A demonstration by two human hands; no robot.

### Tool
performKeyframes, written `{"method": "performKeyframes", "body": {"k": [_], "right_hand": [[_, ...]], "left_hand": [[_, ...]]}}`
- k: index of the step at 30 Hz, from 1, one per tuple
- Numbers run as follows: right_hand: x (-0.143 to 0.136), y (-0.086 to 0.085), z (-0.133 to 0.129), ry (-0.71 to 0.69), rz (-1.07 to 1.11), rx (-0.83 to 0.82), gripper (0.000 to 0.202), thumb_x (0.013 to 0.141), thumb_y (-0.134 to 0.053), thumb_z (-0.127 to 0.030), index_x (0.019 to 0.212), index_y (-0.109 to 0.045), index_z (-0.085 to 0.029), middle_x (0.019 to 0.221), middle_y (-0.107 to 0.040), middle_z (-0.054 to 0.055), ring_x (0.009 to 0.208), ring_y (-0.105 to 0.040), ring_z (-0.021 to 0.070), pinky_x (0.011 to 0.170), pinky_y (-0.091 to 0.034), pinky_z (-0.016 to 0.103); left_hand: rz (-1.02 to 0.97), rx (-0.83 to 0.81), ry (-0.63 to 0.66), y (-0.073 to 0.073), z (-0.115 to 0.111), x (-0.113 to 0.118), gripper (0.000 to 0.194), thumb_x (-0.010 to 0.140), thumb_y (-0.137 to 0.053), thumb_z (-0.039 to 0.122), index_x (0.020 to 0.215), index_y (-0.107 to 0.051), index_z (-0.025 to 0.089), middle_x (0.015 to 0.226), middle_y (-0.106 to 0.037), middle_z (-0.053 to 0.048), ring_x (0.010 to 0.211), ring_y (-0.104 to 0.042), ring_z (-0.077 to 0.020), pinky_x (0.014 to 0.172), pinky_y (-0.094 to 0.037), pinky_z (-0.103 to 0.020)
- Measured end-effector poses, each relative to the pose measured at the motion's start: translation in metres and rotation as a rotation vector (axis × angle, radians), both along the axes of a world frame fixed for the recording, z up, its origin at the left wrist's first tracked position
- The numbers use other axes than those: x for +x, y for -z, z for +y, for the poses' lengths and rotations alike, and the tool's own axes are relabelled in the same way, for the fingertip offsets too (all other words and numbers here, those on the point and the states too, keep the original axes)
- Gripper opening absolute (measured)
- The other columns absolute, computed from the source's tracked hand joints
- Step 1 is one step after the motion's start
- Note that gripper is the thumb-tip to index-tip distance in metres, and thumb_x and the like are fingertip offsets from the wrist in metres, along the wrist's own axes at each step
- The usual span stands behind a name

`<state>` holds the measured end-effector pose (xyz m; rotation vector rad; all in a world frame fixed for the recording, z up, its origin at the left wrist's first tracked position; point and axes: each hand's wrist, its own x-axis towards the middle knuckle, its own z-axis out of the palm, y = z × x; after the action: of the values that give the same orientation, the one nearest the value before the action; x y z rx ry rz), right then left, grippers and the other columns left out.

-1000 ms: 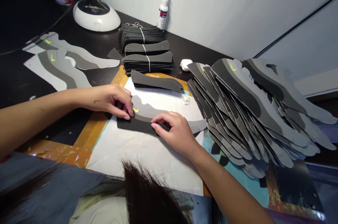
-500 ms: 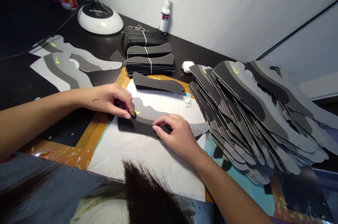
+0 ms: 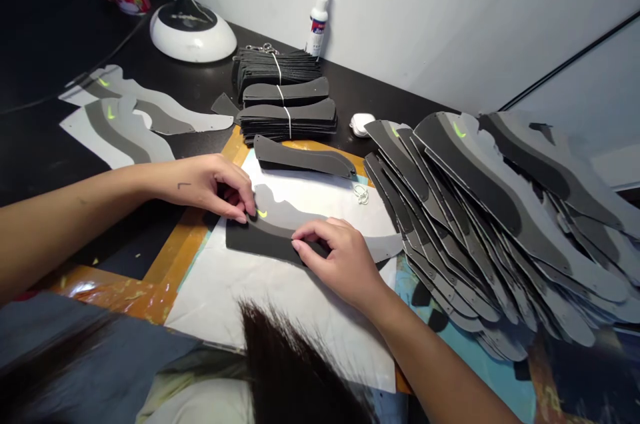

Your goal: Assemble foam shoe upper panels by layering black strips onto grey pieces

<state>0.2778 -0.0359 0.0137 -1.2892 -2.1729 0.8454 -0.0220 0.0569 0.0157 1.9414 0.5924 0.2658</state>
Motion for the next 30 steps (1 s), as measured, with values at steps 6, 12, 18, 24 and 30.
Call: {"method": "performKeyframes", "body": {"k": [6, 12, 18, 24, 30], "right_hand": [[-0.0008, -0.0002, 0.0006, -0.004, -0.01, 0.012, 0.01, 0.093, -0.068, -0.022, 0.089, -0.077, -0.023, 0.082, -0.077, 0.001, 0.073, -0.066, 0.0168, 0.068, -0.046, 0.028], [-0.0006, -0.0001, 0.0016, 0.0, -0.008, 0.006, 0.011, 0.093, -0.068, -0.022, 0.089, -0.078, -0.022, 0.08, -0.077, 0.001, 0.072, -0.064, 0.0162, 0.067, -0.045, 0.028], [-0.001, -0.0006, 0.0012, -0.005, -0.008, 0.001, 0.011, 0.093, -0.068, -0.022, 0.089, -0.078, -0.022, 0.082, -0.077, 0.001, 0.073, -0.065, 0.0163, 0.068, -0.046, 0.028], [-0.0001, -0.0006, 0.0016, -0.008, -0.016, 0.003, 0.01, 0.093, -0.069, -0.022, 0.089, -0.078, -0.022, 0.082, -0.077, 0.001, 0.073, -0.065, 0.0166, 0.068, -0.046, 0.028], [-0.0001, -0.0008, 0.0023, -0.029, -0.022, -0.005, 0.01, 0.093, -0.068, -0.022, 0.088, -0.077, -0.022, 0.084, -0.079, 0.001, 0.074, -0.066, 0.0172, 0.069, -0.046, 0.028]], "left_hand": [[-0.002, 0.029, 0.003, -0.001, -0.0014, 0.0007, 0.012, 0.089, -0.081, 0.027, 0.1, -0.084, 0.022, 0.087, -0.078, -0.004, 0.072, -0.067, -0.0117, 0.066, -0.05, -0.017], [-0.012, 0.052, 0.027, -0.0014, -0.0015, 0.0026, 0.011, 0.09, -0.08, 0.026, 0.1, -0.084, 0.022, 0.088, -0.078, -0.003, 0.072, -0.066, -0.0107, 0.066, -0.049, -0.016], [-0.008, 0.073, 0.066, -0.003, -0.0012, 0.0032, 0.008, 0.092, -0.078, 0.025, 0.098, -0.083, 0.022, 0.089, -0.077, -0.002, 0.074, -0.066, -0.0106, 0.069, -0.05, -0.016], [-0.006, 0.074, 0.077, -0.0037, -0.0007, 0.0023, 0.007, 0.093, -0.077, 0.024, 0.097, -0.083, 0.023, 0.089, -0.077, -0.002, 0.075, -0.067, -0.0106, 0.069, -0.05, -0.016], [-0.012, 0.061, 0.086, -0.0047, -0.0008, 0.003, 0.008, 0.094, -0.076, 0.023, 0.098, -0.083, 0.023, 0.09, -0.078, -0.002, 0.076, -0.068, -0.0112, 0.069, -0.05, -0.016]]}}
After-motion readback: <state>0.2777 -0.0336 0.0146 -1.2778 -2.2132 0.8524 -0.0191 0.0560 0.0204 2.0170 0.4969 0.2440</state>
